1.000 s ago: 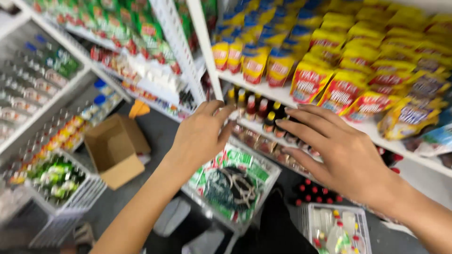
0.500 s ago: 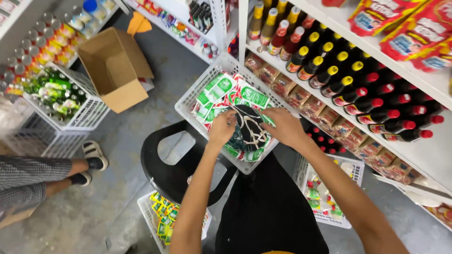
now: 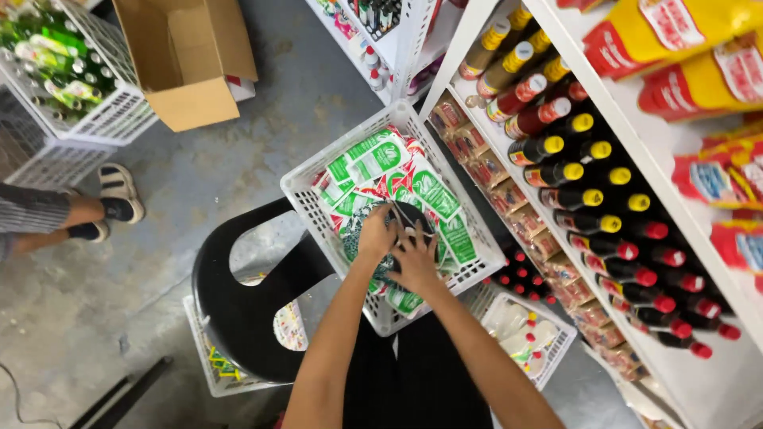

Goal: Restocking and organizing vinegar pouches and other condiments on grocery store shelves.

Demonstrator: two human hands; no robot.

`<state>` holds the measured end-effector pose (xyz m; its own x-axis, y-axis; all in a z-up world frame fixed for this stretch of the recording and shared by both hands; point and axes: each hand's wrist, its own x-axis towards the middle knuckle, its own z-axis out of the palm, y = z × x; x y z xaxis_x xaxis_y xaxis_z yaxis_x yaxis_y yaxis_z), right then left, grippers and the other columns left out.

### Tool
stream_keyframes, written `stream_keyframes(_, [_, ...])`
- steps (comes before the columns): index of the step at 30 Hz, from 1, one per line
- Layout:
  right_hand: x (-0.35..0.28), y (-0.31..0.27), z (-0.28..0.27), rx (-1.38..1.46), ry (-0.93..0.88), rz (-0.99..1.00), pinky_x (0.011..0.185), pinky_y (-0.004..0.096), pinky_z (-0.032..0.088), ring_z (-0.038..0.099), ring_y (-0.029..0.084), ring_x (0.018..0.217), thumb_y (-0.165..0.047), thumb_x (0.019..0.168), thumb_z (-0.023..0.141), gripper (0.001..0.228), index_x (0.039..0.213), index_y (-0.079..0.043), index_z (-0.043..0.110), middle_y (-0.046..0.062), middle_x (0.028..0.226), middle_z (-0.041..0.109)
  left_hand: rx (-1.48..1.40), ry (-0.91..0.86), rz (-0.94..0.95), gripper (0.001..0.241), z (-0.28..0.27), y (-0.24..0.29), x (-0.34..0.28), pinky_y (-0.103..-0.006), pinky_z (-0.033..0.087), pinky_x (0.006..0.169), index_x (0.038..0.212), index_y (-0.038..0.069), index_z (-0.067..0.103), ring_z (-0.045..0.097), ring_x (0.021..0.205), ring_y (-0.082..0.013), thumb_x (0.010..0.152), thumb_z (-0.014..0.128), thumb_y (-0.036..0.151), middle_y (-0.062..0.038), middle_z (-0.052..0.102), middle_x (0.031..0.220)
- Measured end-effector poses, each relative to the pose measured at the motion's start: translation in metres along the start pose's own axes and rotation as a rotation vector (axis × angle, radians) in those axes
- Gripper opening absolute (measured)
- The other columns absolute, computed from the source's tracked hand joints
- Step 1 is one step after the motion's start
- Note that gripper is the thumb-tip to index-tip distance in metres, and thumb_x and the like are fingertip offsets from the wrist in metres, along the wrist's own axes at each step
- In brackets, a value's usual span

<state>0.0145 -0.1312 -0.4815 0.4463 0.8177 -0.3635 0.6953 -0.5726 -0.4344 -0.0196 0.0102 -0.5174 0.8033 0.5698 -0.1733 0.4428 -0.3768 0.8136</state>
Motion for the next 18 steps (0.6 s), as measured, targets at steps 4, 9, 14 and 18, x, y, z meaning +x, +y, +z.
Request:
stream_keyframes(4, [-0.009,0.010,0.012,-0.076,-0.066,-0.070,0.110,0.083,0.010,0.015,0.052,0.149,-0.037,0.069,0.090,0.073,0.136,-0.026,0.060,0.009,0.160,0.027,0.008,0.053,-0.004,0.048,0.045,-0.013,0.046,-0.0472,0.046,0.108,0.134,0.000,0.060,0.058,0.125,-0.0438,0.086,0.062,0.002,-0.026,0.061,0.136])
stream_keyframes(9, [-0.033,0.035,0.021,-0.026,0.072,-0.227,0.108,0.068,0.029,0.034,0.043,0.140,-0.019,0.070,0.086,0.064,0.130,-0.023,0.063,0.008,0.150,0.044,0.059,0.137,0.047,0.062,0.089,-0.024,0.087,-0.0484,0.046,0.108,0.143,-0.003,0.056,0.055,0.125,-0.0481,0.082,0.061,-0.003,-0.031,0.056,0.139])
stream_keyframes(14, [-0.065,0.064,0.023,0.198,0.037,-0.114,0.101,0.054,0.041,0.048,0.037,0.124,-0.013,0.075,0.080,0.051,0.122,-0.016,0.059,0.010,0.131,0.053,0.058,0.070,-0.173,0.051,0.090,0.007,0.107,-0.0481,0.051,0.100,0.132,0.002,0.061,0.064,0.112,-0.0425,0.083,0.072,0.011,-0.024,0.068,0.119])
stream_keyframes(18, [-0.090,0.085,-0.006,0.847,0.174,0.167,0.084,0.043,0.051,0.057,0.030,0.097,-0.010,0.076,0.066,0.058,0.132,-0.011,0.048,0.010,0.120,0.054,-0.190,-0.052,-0.431,0.062,0.110,0.013,0.120,-0.0474,0.056,0.089,0.137,0.003,0.054,0.072,0.094,-0.0399,0.083,0.076,0.022,-0.024,0.074,0.095])
